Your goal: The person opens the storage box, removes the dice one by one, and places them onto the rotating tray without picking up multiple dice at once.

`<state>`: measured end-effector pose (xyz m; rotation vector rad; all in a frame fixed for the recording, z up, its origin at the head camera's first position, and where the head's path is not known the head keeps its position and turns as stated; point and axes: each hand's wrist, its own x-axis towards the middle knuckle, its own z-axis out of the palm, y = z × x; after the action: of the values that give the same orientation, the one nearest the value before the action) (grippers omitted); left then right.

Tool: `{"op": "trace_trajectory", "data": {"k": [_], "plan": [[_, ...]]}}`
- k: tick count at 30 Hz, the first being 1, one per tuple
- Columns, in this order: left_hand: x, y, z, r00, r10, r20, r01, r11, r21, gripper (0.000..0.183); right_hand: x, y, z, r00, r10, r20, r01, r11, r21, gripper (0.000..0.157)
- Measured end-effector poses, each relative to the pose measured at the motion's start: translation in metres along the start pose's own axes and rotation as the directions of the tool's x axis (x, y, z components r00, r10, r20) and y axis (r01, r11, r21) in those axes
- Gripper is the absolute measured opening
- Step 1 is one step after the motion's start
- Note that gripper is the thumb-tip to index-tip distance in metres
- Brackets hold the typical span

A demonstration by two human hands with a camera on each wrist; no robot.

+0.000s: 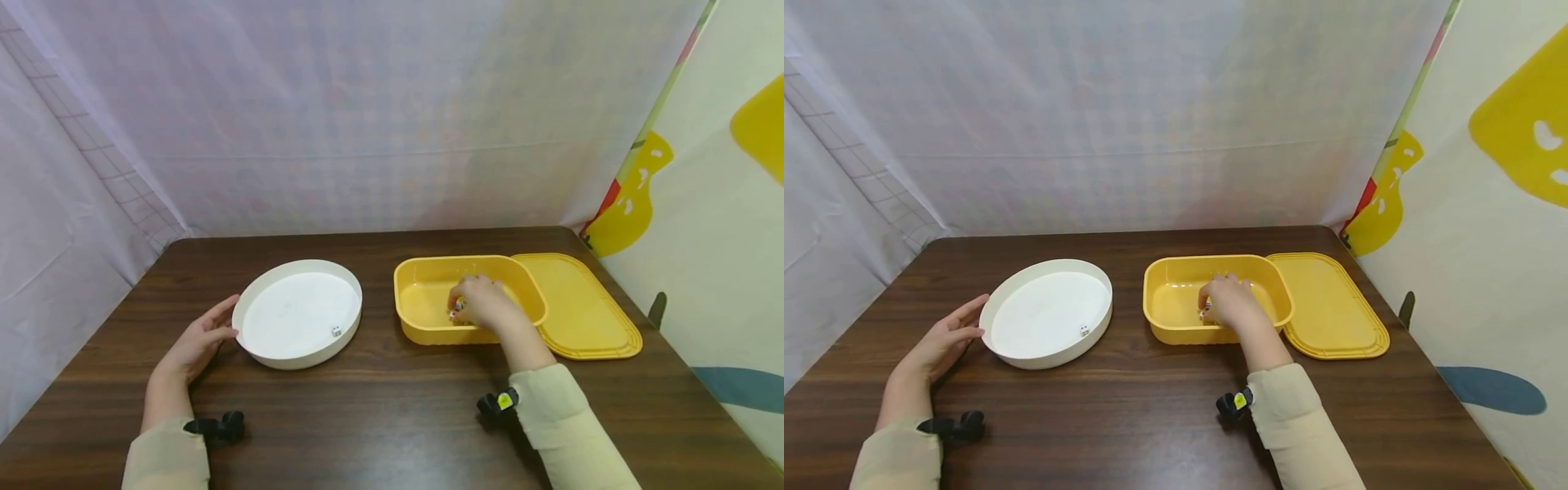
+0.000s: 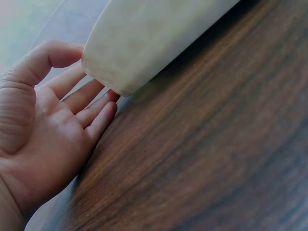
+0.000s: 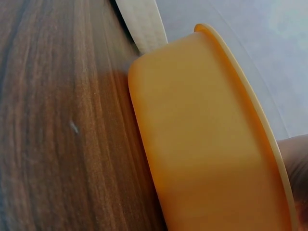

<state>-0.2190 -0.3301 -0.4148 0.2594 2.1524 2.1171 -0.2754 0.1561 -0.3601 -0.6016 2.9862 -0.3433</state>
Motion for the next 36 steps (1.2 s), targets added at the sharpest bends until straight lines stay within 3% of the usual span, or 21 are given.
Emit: {"op": "trace_trajectory", "data": {"k": [18,36], "plan": [[0.000,0.000,-0.001,1.000,-0.010,-0.002,0.010,1.000,0.005,0.072,0.005,0.001,0.003,1.000,-0.007,0.014,0.007,1.000,0.007,0.008],[0.000,0.002,0.000,1.000,-0.022,-0.006,0.022,1.000,0.010,0.073,0.000,-0.006,-0.009,0.997,-0.018,-0.079,0.020,0.999,0.027,0.007]]}}
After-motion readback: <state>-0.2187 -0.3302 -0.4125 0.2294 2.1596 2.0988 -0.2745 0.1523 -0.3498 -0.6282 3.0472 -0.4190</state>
